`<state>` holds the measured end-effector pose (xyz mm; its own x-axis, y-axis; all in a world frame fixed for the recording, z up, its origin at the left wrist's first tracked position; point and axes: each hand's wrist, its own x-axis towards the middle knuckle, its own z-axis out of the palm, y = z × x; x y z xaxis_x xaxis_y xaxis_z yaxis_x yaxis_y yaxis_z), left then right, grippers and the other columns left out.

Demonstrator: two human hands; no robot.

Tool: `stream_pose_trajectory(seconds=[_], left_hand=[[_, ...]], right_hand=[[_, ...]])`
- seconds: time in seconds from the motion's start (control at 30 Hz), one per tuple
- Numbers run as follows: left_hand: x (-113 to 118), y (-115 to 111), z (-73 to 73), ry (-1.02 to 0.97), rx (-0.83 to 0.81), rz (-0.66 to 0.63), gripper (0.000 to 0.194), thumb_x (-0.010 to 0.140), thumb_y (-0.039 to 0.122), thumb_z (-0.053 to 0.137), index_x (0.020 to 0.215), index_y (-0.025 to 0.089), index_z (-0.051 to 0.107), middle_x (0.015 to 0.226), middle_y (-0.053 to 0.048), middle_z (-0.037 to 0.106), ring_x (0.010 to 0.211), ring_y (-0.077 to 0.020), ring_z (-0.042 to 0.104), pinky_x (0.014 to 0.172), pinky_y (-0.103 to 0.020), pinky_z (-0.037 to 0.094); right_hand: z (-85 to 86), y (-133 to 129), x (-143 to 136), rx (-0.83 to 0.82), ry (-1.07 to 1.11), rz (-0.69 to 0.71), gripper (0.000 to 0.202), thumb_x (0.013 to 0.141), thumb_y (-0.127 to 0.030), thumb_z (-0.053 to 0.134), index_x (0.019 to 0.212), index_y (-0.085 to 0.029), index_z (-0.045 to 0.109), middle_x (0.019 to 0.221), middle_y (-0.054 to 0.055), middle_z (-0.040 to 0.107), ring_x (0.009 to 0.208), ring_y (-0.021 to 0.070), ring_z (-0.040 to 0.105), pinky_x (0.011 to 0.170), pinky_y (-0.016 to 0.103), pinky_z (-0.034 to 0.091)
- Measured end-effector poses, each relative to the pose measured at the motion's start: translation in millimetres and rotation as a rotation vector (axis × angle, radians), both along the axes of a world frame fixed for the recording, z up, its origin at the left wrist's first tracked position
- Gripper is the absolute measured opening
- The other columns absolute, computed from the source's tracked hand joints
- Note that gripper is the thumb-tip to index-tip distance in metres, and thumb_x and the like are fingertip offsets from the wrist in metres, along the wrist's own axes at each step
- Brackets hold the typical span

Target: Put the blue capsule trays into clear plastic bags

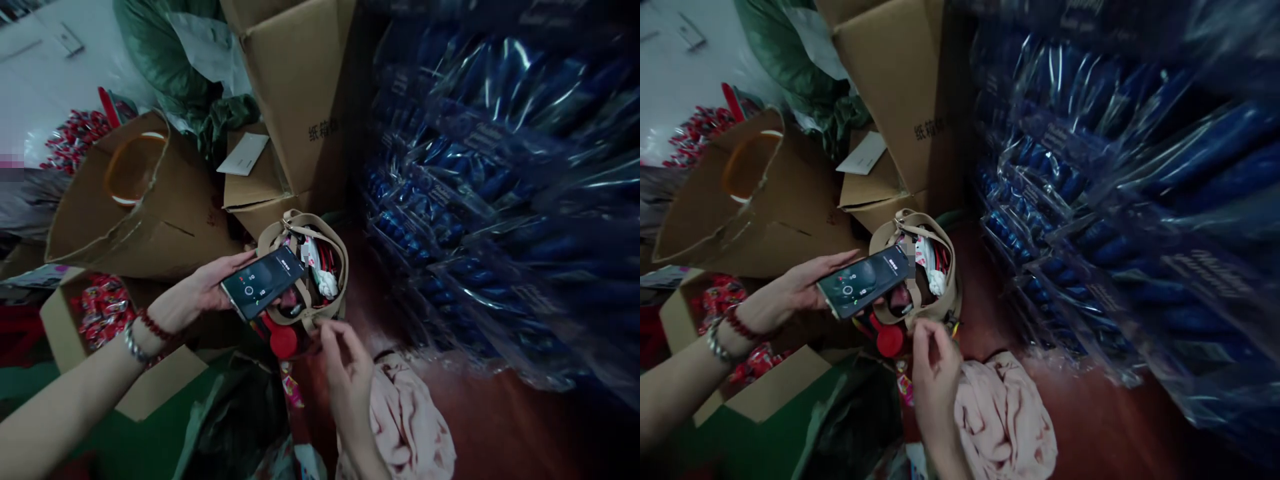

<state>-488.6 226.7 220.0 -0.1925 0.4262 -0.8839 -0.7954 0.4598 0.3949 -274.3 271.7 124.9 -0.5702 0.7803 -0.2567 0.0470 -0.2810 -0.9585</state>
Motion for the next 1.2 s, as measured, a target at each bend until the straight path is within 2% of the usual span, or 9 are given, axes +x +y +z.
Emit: stream_pose_trajectory(seconds=[0.07,0.13,0.23,0.3,0.5,0.67,0.83,1.03,1.2], left_hand=[[-10,6,-5.7,0.0,-0.046,-0.047,0.039,0.095,0.037,0.036,0.103,0.01,0.063,0.069,-0.011,0.071,0.064,-0.0257,0.07,0.065,-0.042,0.058],[-16,12,-10.1,-0.011,-0.059,-0.094,0.037,0.093,0.038,0.038,0.099,0.011,0.063,0.07,-0.011,0.07,0.065,-0.026,0.069,0.065,-0.043,0.057],[-19,20,-14.3,-0.008,-0.036,-0.144,0.031,0.09,0.037,0.044,0.089,0.013,0.064,0.068,-0.01,0.069,0.062,-0.0255,0.067,0.063,-0.045,0.056],[-18,28,-17.3,-0.022,-0.02,-0.17,0.027,0.089,0.035,0.046,0.082,0.014,0.062,0.067,-0.009,0.068,0.059,-0.0246,0.065,0.061,-0.044,0.055],[-9,56,-36.3,-0.134,-0.118,-0.293,0.05,0.089,0.055,0.032,0.081,0.013,0.058,0.07,-0.016,0.067,0.063,-0.0303,0.064,0.061,-0.053,0.053],[-10,73,-50.1,0.061,-0.137,-0.336,0.039,0.091,0.05,0.028,0.079,0.02,0.05,0.065,-0.008,0.062,0.064,-0.0282,0.063,0.059,-0.047,0.051],[-12,67,-48.1,0.237,-0.123,-0.264,0.039,0.091,0.052,0.028,0.089,0.021,0.051,0.073,-0.007,0.061,0.069,-0.0255,0.063,0.061,-0.04,0.05],[-5,13,-27.1,0.546,0.153,-0.033,0.037,0.095,0.038,0.033,0.103,0.015,0.061,0.106,-0.012,0.065,0.077,-0.0166,0.063,0.067,-0.028,0.051],[7,-72,-39.7,0.614,0.13,0.16,0.029,0.089,0.034,0.045,0.101,0.015,0.064,0.098,-0.01,0.068,0.082,-0.0179,0.065,0.073,-0.028,0.052]], right_hand=[[10.5,32,-15,0.45,-0.099,0.146,0.025,0.09,-0.023,0.044,0.098,-0.019,0.067,0.094,0.006,0.068,0.092,0.0195,0.058,0.081,0.031,0.044],[17.8,61,-38,0.779,-0.307,0.454,0.034,0.085,-0.009,0.041,0.103,-0.02,0.067,0.099,0.006,0.069,0.099,0.022,0.054,0.084,0.034,0.04],[19.5,88,-68,1.026,-0.705,0.834,0.039,0.08,-0.003,0.044,0.106,-0.02,0.068,0.104,0.007,0.069,0.107,0.0266,0.05,0.087,0.038,0.036],[16.5,95,-76,1.065,-0.833,0.898,0.039,0.08,-0.003,0.046,0.11,-0.017,0.066,0.11,0.008,0.067,0.109,0.0286,0.049,0.087,0.039,0.035],[9.1,92,-66,1.135,-0.843,0.832,0.048,0.084,-0.006,0.039,0.13,-0.015,0.051,0.132,0.007,0.056,0.106,0.0254,0.054,0.086,0.036,0.035],[3.2,91,-63,1.125,-0.765,0.759,0.049,0.081,-0.005,0.039,0.126,-0.015,0.055,0.116,0.008,0.066,0.099,0.0235,0.059,0.084,0.036,0.036],[-18.6,92,-57,1.07,-0.456,0.498,0.054,0.076,-0.001,0.035,0.125,-0.013,0.055,0.109,0.01,0.067,0.1,0.0206,0.059,0.088,0.035,0.04],[-39.9,70,-2,0.887,0.087,-0.005,0.042,0.084,-0.008,0.034,0.116,-0.02,0.06,0.118,0.008,0.061,0.113,0.0174,0.054,0.098,0.037,0.042],[-80.8,5,89,0.669,-0.243,-0.282,0.027,0.09,-0.022,0.043,0.11,-0.018,0.061,0.105,0.009,0.066,0.099,0.0198,0.06,0.086,0.036,0.047]])
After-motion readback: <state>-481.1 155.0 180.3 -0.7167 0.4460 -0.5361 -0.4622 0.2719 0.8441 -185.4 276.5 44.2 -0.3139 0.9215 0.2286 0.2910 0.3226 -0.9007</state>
